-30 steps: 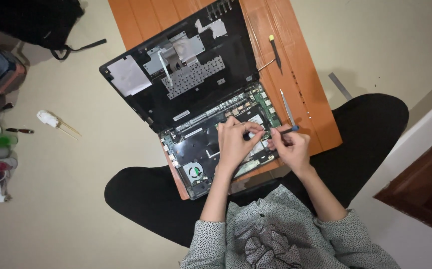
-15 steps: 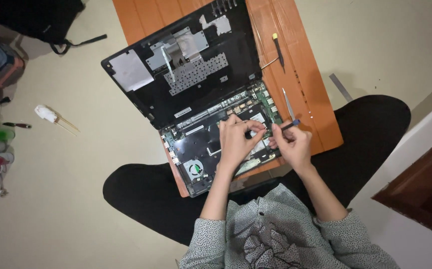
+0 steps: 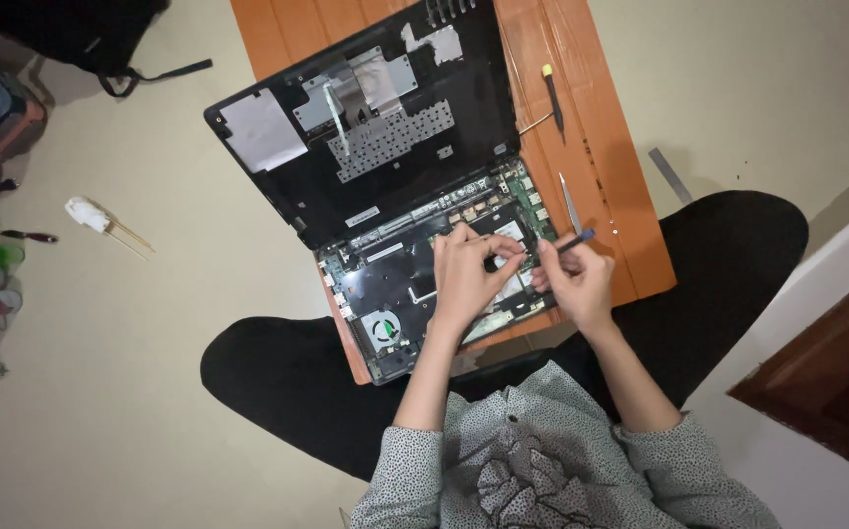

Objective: Connecting internal ribbon cables and components during the assembly of a laptop computer.

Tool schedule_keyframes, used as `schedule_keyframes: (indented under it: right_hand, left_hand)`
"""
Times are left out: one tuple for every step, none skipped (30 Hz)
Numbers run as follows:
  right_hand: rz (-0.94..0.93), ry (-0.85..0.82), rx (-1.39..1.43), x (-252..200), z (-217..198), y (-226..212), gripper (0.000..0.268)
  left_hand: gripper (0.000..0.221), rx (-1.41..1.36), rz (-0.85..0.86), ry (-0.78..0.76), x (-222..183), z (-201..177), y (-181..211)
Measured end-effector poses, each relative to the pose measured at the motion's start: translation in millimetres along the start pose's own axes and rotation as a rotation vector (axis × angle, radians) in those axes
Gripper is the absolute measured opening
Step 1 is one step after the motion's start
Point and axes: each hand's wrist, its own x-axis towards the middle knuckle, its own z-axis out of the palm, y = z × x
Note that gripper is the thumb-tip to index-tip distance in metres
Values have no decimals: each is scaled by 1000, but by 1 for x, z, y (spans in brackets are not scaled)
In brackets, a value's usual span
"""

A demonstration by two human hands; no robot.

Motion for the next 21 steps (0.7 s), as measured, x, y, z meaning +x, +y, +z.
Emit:
schedule_keyframes:
  right_hand:
    - [-17, -1, 38, 1, -2, 6, 22]
    - [-21, -1, 38, 0, -6, 13, 22]
    - [-33, 49, 99, 0, -11, 20, 21]
    - [-41, 95, 160, -1, -16, 27, 21]
    - [-43, 91, 159, 0, -18, 20, 21]
    - [-114, 78, 105, -2, -20, 13, 18]
    - [-185, 64, 52, -4, -21, 6, 16]
    - [-184, 64, 52, -7, -26, -6, 16]
    - [-272, 51, -101, -9, -30, -19, 8]
    - [-359, 38, -256, -12, -34, -32, 8]
    - [-358, 40, -256, -19, -38, -30, 8]
    - [-448, 39, -354, -25, -41, -28, 12]
    - [-537, 38, -452, -31, -45, -26, 16]
    - [-538, 37, -454, -36, -45, -21, 16]
    - [-602, 33, -497, -40, -45, -16, 17]
    - [-664, 29, -540, -45, -45, -11, 18]
    - [-665, 27, -542, -45, -43, -9, 18]
    - [-689, 23, -540, -46, -40, -8, 21]
    - [-713, 20, -539, -48, -38, -6, 25]
    - [-718, 19, -534, -48, -37, -8, 25]
    - [-719, 28, -520, -47, -35, -10, 22]
  left_hand:
    - [10, 5, 3, -4, 0, 0, 0]
    - [10, 4, 7, -1, 0, -1, 0]
    - [10, 3, 9, -4, 1, -1, -1]
    - [11, 1, 6, -6, -1, 0, -1]
    - [11, 0, 5, -2, 0, 0, 0]
    - [11, -3, 8, -4, 0, -1, 0]
    - [10, -7, 11, -5, 0, -1, -1]
    - [10, -6, 11, -6, 0, -1, 0]
    - [10, -1, 18, -1, 0, -2, 1]
    - [10, 3, 26, 3, 0, -2, 2]
    - [10, 3, 27, 1, 0, -2, 2]
    - [10, 12, 34, 8, 0, -1, 1]
    - [10, 21, 41, 16, 0, 0, 1]
    - [10, 20, 41, 17, 0, 1, 0]
    - [10, 38, 63, 32, -1, 1, 0]
    - [11, 56, 84, 47, -2, 2, 0]
    - [11, 54, 83, 48, -1, 2, 0]
    - [10, 48, 89, 56, -3, 1, 1]
    - [9, 41, 95, 64, -5, 0, 1]
    - [9, 45, 97, 69, -4, 0, 1]
    - [9, 50, 102, 70, -3, -1, 1]
